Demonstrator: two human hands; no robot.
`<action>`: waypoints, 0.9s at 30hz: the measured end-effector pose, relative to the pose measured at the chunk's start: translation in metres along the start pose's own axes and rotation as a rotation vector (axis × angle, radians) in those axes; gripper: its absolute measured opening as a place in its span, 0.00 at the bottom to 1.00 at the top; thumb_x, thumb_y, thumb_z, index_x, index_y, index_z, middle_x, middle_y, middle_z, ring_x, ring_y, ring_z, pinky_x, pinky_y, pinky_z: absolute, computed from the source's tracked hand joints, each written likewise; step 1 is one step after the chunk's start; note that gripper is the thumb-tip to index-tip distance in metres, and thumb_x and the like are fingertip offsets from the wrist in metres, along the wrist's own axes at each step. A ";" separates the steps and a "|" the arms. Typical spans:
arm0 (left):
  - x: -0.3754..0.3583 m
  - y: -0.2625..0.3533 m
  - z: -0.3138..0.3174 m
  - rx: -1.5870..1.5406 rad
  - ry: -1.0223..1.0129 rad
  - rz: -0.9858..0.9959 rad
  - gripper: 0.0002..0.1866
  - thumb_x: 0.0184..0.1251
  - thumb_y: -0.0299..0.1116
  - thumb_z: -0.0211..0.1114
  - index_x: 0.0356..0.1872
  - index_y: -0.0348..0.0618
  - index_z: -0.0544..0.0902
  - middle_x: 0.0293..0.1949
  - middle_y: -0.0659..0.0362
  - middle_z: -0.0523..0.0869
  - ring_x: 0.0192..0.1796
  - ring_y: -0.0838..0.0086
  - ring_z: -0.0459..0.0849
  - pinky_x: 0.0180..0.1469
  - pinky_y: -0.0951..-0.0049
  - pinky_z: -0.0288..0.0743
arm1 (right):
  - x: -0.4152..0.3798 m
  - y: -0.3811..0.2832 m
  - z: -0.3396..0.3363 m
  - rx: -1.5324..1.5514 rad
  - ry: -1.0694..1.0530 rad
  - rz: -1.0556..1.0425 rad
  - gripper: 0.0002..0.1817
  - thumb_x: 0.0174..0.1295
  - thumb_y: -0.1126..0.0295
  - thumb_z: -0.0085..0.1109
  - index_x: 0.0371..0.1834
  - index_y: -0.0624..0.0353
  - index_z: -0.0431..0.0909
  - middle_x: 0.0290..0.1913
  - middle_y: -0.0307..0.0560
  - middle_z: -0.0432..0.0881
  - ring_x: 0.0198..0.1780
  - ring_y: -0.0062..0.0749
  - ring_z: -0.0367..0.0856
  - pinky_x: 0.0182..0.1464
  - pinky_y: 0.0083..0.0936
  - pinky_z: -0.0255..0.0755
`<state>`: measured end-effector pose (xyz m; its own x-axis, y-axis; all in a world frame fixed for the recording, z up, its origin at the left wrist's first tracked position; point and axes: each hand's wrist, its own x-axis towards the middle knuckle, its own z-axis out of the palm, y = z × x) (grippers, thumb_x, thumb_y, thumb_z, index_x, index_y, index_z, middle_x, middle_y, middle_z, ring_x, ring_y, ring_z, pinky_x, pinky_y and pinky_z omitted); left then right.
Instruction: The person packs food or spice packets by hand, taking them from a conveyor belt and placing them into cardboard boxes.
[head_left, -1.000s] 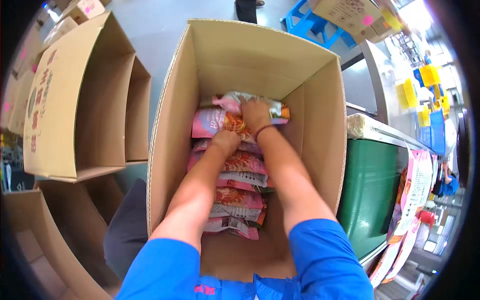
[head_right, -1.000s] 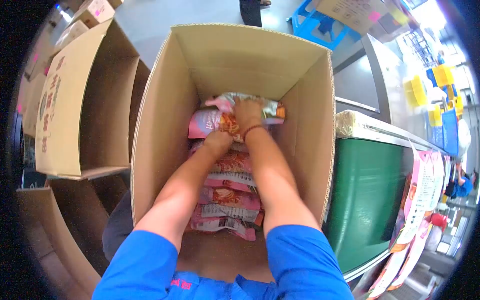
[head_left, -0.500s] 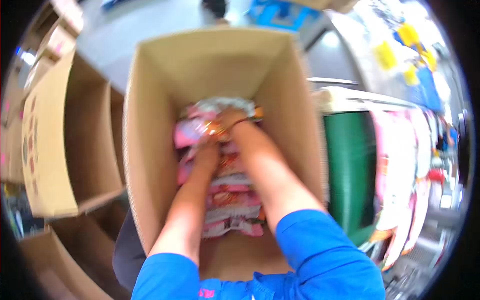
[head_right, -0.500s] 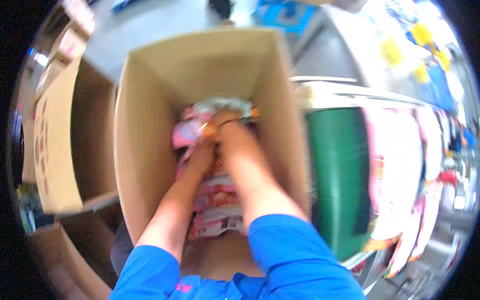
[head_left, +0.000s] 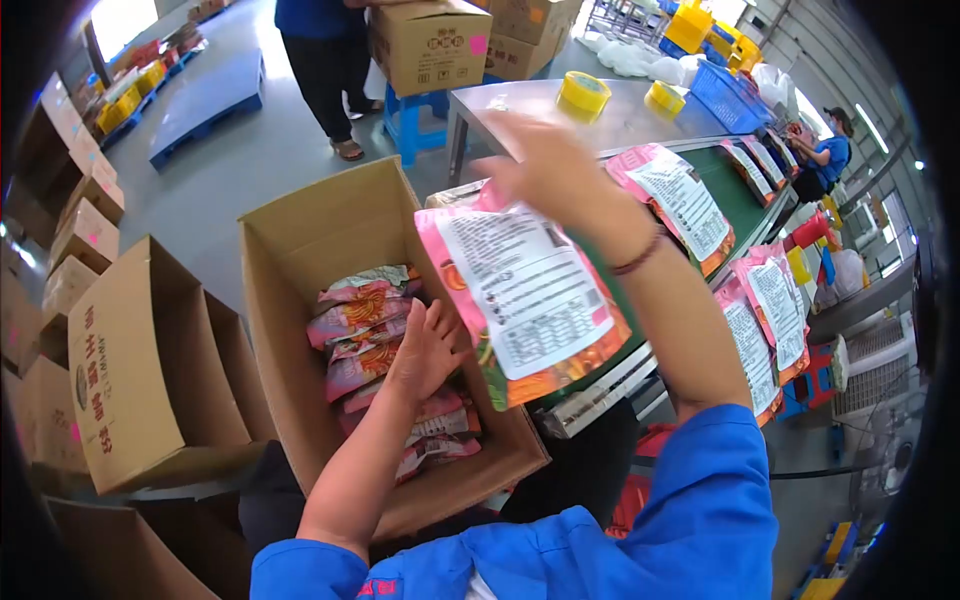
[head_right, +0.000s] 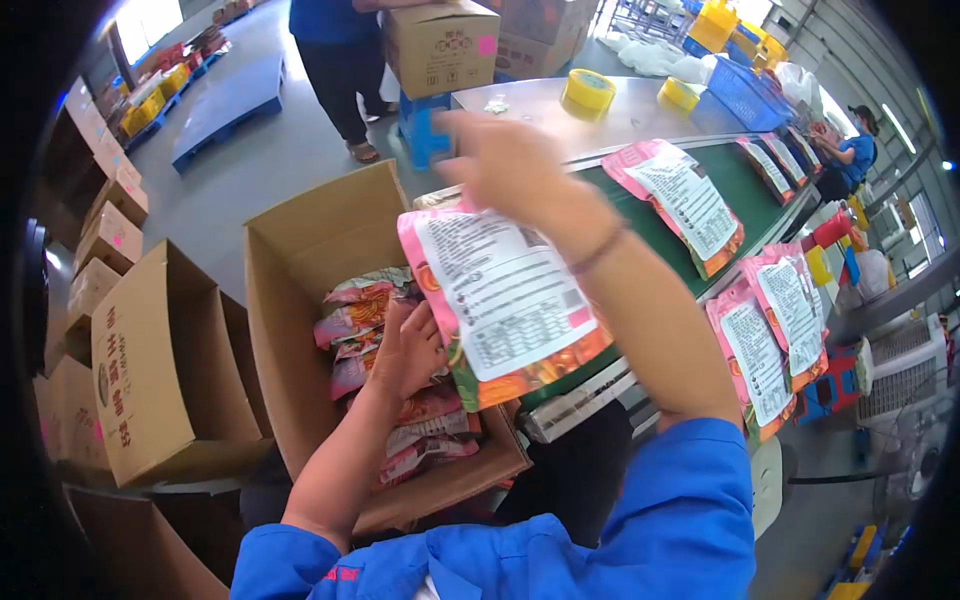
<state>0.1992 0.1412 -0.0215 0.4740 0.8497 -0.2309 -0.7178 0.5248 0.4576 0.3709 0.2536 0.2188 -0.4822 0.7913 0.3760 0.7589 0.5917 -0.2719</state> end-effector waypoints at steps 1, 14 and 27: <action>-0.013 0.007 0.015 0.042 -0.158 0.012 0.50 0.60 0.69 0.56 0.73 0.45 0.52 0.74 0.55 0.56 0.74 0.63 0.56 0.72 0.53 0.52 | -0.023 0.053 -0.008 -0.196 0.177 0.006 0.31 0.57 0.63 0.62 0.64 0.60 0.68 0.57 0.60 0.77 0.55 0.53 0.77 0.58 0.39 0.71; -0.062 0.017 0.055 0.413 0.180 0.306 0.16 0.62 0.28 0.67 0.51 0.41 0.80 0.45 0.60 0.86 0.41 0.78 0.83 0.43 0.74 0.78 | -0.134 0.205 -0.004 -0.758 -0.193 0.740 0.37 0.62 0.64 0.53 0.75 0.50 0.51 0.66 0.66 0.66 0.61 0.65 0.72 0.60 0.54 0.68; -0.143 0.061 0.007 1.976 0.129 0.139 0.20 0.49 0.18 0.63 0.44 0.51 0.87 0.37 0.49 0.86 0.38 0.60 0.86 0.42 0.63 0.79 | -0.100 0.058 -0.079 0.448 -0.373 0.226 0.17 0.63 0.69 0.60 0.51 0.67 0.76 0.45 0.46 0.83 0.46 0.29 0.80 0.50 0.28 0.72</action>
<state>0.0913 0.0508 0.0452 0.3762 0.9182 -0.1239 0.7651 -0.2324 0.6005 0.4974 0.1961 0.2352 -0.5129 0.8572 -0.0465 0.6417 0.3468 -0.6841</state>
